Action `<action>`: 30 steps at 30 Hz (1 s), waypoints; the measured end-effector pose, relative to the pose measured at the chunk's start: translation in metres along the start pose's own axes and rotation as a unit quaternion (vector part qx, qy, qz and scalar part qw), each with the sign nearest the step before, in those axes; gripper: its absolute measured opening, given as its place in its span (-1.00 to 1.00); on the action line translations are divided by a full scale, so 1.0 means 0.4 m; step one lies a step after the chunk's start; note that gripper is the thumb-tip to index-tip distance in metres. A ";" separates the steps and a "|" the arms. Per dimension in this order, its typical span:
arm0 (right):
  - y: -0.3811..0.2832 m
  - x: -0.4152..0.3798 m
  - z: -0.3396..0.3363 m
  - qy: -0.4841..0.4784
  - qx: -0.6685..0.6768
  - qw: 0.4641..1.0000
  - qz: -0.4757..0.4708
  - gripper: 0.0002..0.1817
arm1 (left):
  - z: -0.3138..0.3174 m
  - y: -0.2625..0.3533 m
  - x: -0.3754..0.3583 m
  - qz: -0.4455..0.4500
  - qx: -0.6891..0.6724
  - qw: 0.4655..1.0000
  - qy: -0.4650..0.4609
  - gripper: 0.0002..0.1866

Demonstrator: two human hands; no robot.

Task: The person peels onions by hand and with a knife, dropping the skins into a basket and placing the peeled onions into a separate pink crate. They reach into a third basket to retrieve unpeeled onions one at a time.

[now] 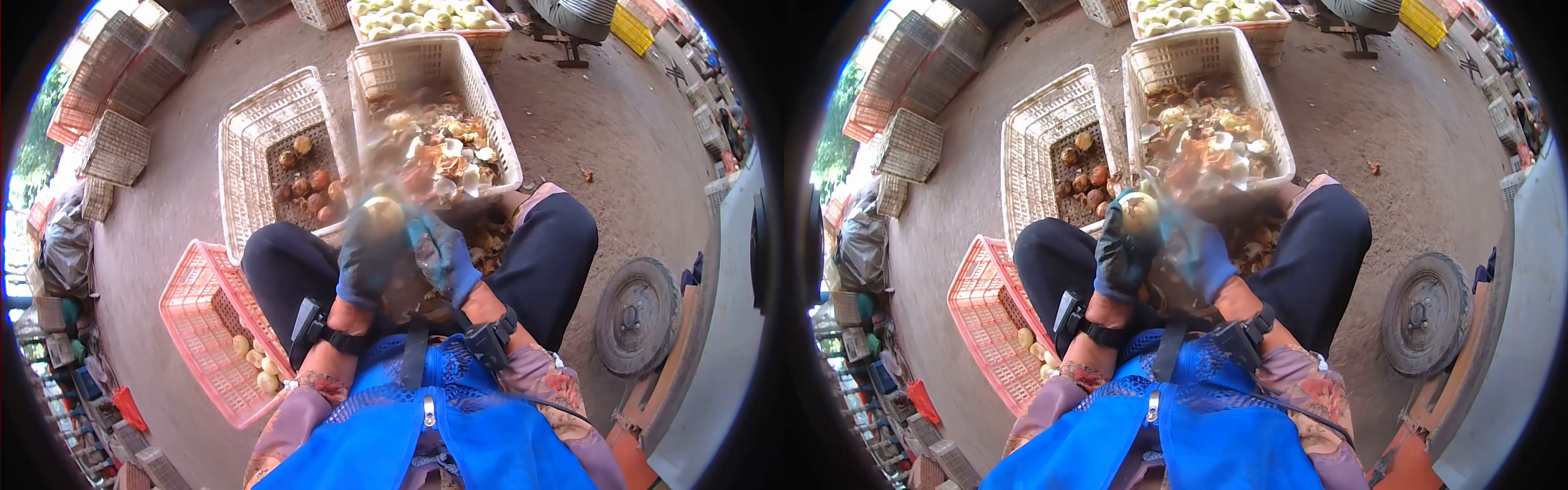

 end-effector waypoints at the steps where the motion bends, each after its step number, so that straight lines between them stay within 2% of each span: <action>1: -0.005 -0.002 -0.009 0.018 -0.055 0.997 -0.048 -0.65 | 0.009 0.003 0.003 0.022 0.037 0.999 0.020 -0.56; 2: -0.008 -0.004 -0.014 0.036 -0.110 0.989 -0.097 -0.65 | 0.011 0.009 0.005 0.044 0.074 0.995 0.040 -0.56; 3: -0.021 -0.001 -0.010 0.059 -0.101 0.982 -0.145 -0.63 | 0.004 0.013 0.006 0.047 0.072 0.995 0.041 -0.56; 4: -0.025 -0.013 -0.014 0.056 -0.102 0.983 -0.145 -0.63 | 0.002 0.022 0.006 0.068 0.171 0.983 0.015 -0.56; 5: -0.041 -0.037 -0.020 0.055 -0.158 0.972 -0.166 -0.61 | 0.005 0.027 0.005 0.089 0.269 0.959 -0.012 -0.55; 6: -0.066 -0.052 -0.021 0.056 -0.212 0.958 -0.187 -0.59 | 0.014 0.027 0.007 0.089 0.268 0.959 -0.011 -0.55; 9: -0.055 -0.070 -0.004 0.030 -0.251 0.948 -0.191 -0.47 | 0.012 0.033 0.015 0.133 0.305 0.943 0.034 -0.53; 11: -0.051 -0.072 0.002 0.017 -0.288 0.937 -0.197 -0.41 | -0.036 0.045 0.022 0.174 0.500 0.843 0.094 -0.54; 15: -0.046 -0.072 0.003 0.004 -0.331 0.926 -0.183 -0.37 | -0.045 0.046 0.029 0.179 0.486 0.849 0.107 -0.54; 17: -0.046 -0.072 0.004 0.002 -0.341 0.923 -0.178 -0.37 | -0.103 0.034 0.046 0.127 0.343 0.925 0.099 -0.52; 18: -0.047 -0.072 0.006 0.000 -0.355 0.918 -0.178 -0.36 | -0.116 0.037 0.051 0.127 0.344 0.925 0.099 -0.52; 20: -0.045 -0.073 0.005 -0.001 -0.369 0.913 -0.177 -0.35 | -0.137 0.048 0.061 0.155 0.420 0.888 0.108 -0.51; 21: -0.042 -0.074 0.005 0.001 -0.368 0.911 -0.184 -0.35 | -0.139 0.045 0.068 0.155 0.420 0.888 0.107 -0.51; 23: -0.036 -0.075 0.007 0.003 -0.367 0.911 -0.190 -0.34 | -0.112 0.046 0.070 0.253 0.612 0.745 0.079 -0.54; 27: -0.033 -0.073 0.009 -0.017 -0.375 0.908 -0.186 -0.38 | -0.082 0.049 0.056 0.260 0.589 0.759 0.100 -0.53; 29: -0.039 -0.074 0.003 -0.019 -0.377 0.908 -0.183 -0.41 | -0.015 0.051 0.041 0.277 0.690 0.662 0.088 -0.54; 30: -0.043 -0.075 0.003 -0.025 -0.369 0.911 -0.181 -0.49 | -0.033 0.047 0.041 0.276 0.691 0.663 0.088 -0.54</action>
Point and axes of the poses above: each hand's wrist, its own x-axis towards the middle knuckle, its own z-axis out of the palm, y = z × x, the point moved 5 cm from there along x, towards the middle knuckle, and after that the axes turned 3 degrees about -x, right-handed, at the moved point
